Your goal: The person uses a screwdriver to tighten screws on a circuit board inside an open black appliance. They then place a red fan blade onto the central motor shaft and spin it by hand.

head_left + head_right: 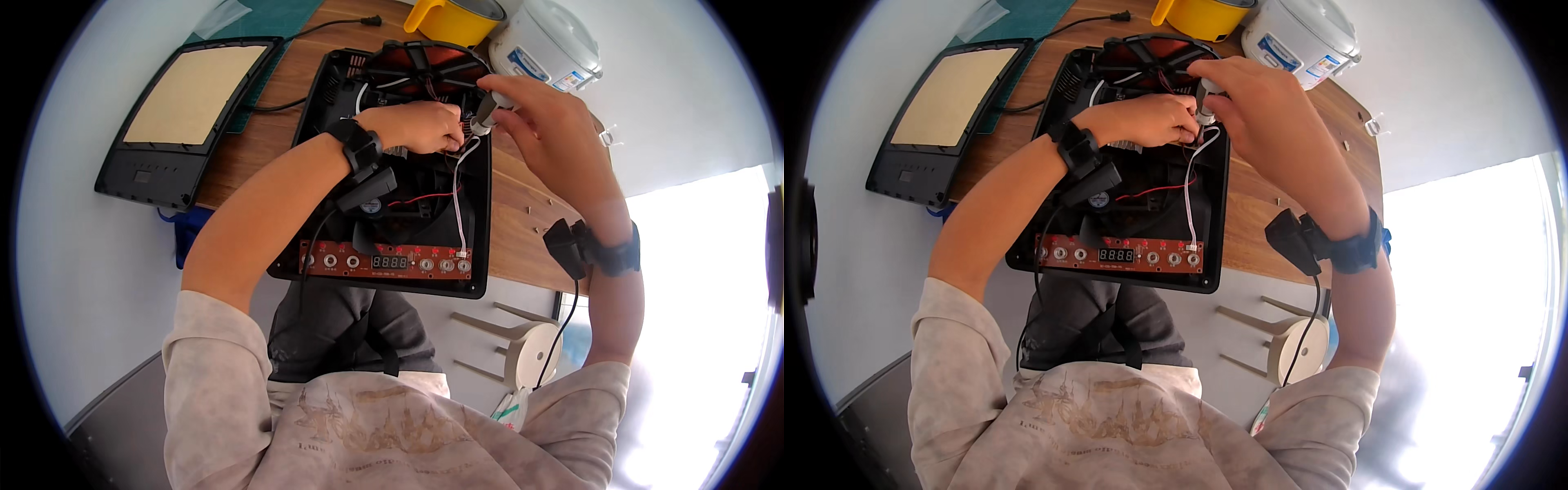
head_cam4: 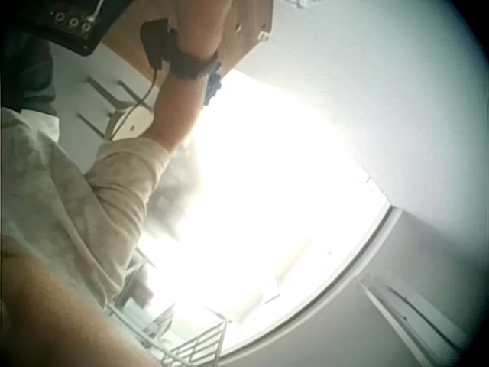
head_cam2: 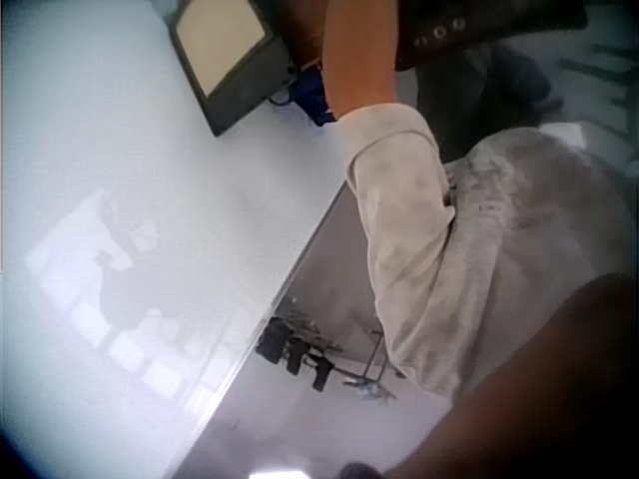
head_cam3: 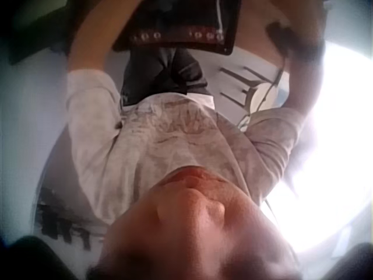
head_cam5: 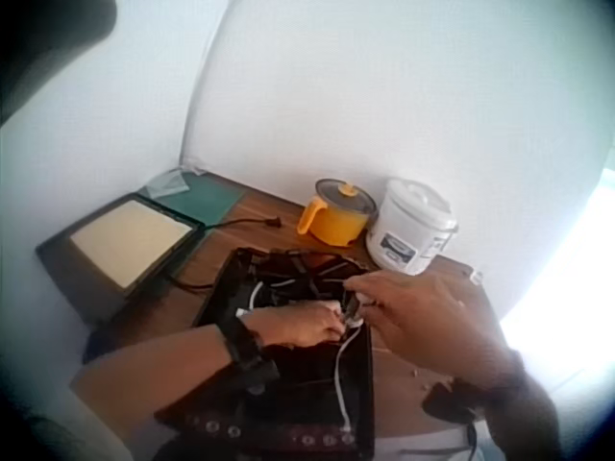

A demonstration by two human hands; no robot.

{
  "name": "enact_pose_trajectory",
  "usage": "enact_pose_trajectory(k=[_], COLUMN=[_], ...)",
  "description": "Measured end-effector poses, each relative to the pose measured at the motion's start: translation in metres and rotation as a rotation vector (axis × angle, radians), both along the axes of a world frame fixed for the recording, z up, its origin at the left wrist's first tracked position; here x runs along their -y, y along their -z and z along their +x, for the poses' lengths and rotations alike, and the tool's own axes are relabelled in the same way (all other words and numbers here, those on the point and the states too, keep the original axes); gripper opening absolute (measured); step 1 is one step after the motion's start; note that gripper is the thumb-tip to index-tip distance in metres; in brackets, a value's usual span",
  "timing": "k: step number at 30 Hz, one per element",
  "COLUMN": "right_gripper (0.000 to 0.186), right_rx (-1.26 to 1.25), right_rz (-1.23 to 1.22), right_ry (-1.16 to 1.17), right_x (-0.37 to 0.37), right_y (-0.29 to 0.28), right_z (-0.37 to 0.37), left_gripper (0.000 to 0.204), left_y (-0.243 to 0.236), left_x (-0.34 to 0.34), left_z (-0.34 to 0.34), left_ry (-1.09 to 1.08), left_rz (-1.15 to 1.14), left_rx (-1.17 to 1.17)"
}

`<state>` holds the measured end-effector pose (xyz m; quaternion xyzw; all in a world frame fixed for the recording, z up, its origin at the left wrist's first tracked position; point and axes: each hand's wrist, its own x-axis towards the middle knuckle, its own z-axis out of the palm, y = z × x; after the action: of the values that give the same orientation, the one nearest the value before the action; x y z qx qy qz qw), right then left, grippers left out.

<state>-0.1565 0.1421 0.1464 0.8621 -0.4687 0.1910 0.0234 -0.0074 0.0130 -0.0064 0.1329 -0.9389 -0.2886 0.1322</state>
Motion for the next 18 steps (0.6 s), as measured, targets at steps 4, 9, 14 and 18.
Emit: enact_pose_trajectory(k=[4, 9, 14, 18], right_gripper=[0.023, 0.023, 0.019, 0.023], right_rx=[-0.028, -0.067, -0.074, -0.091], right_rz=[-0.066, -0.082, -0.029, -0.055], right_ry=[-0.05, -0.015, 0.078, 0.129], right_x=[0.004, 0.012, 0.015, 0.021], right_y=[0.002, 0.001, -0.001, 0.0], right_z=[0.002, 0.001, -0.005, -0.009], left_gripper=[0.015, 0.015, 0.018, 0.021], left_y=[-0.002, 0.011, 0.007, 0.005], left_x=[0.0, 0.007, 0.002, 0.001], left_z=[0.0, -0.004, -0.004, -0.005], left_ry=[0.025, 0.039, 0.007, -0.019], left_rz=[-0.009, -0.024, 0.021, 0.018], left_rx=[-0.006, -0.02, -0.028, 0.009])
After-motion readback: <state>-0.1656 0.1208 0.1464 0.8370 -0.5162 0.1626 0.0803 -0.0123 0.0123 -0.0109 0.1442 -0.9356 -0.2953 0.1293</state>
